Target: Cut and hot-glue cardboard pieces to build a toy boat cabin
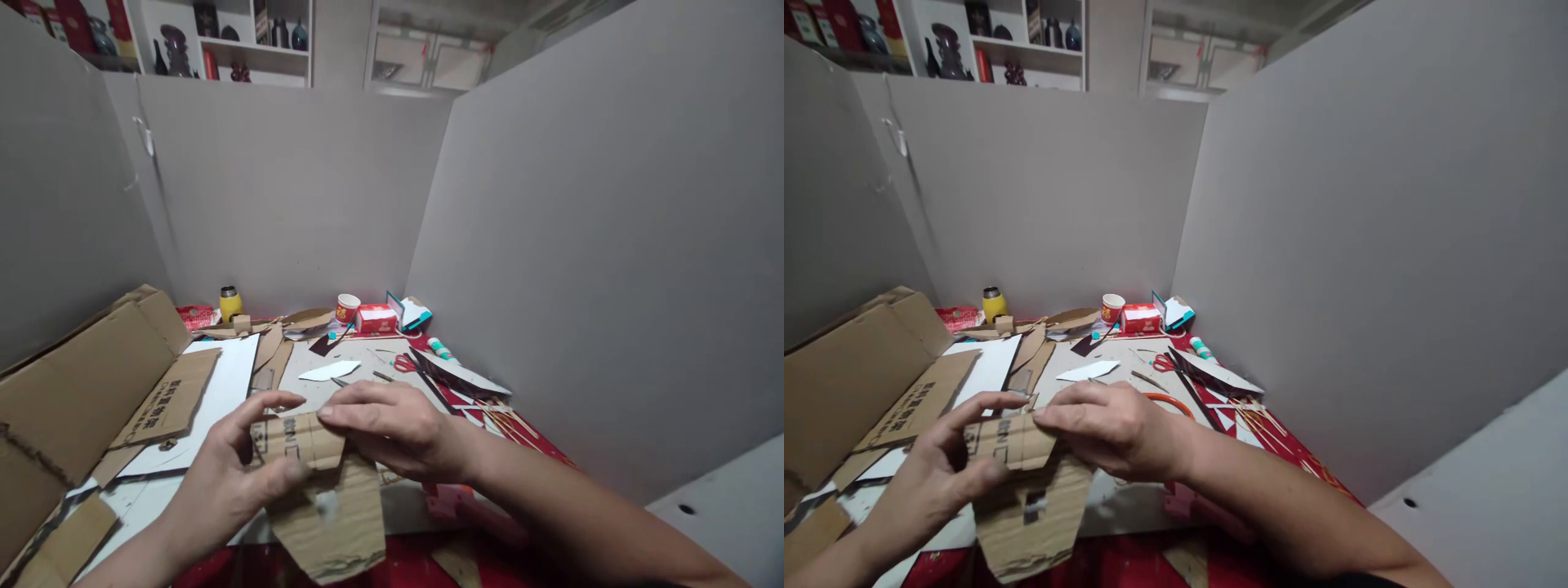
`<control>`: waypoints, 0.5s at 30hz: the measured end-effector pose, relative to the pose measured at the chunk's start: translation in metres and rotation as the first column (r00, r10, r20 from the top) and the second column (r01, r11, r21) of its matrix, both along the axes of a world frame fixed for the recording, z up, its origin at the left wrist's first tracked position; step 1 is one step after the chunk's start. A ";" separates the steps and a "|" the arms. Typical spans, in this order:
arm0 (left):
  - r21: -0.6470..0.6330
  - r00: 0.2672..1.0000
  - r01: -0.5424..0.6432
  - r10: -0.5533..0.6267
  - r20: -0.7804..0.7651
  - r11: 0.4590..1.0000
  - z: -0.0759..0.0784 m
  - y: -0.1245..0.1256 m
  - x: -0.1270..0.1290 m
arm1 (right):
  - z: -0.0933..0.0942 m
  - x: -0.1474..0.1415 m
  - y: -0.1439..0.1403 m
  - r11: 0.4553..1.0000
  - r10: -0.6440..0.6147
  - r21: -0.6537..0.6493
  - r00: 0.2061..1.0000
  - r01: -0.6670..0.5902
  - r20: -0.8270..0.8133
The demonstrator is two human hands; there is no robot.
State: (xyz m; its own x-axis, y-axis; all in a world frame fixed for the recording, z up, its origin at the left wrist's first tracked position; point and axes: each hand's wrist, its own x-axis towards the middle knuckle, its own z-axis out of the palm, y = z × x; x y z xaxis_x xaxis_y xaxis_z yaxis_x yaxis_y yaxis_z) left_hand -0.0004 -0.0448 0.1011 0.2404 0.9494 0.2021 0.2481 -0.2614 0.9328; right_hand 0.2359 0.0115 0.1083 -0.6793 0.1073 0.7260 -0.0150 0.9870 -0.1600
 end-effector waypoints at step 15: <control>0.710 0.994 0.028 0.054 -0.092 0.704 -0.007 -0.016 0.000 | -0.001 0.000 -0.005 0.912 0.067 -0.396 0.992 -0.106 -0.111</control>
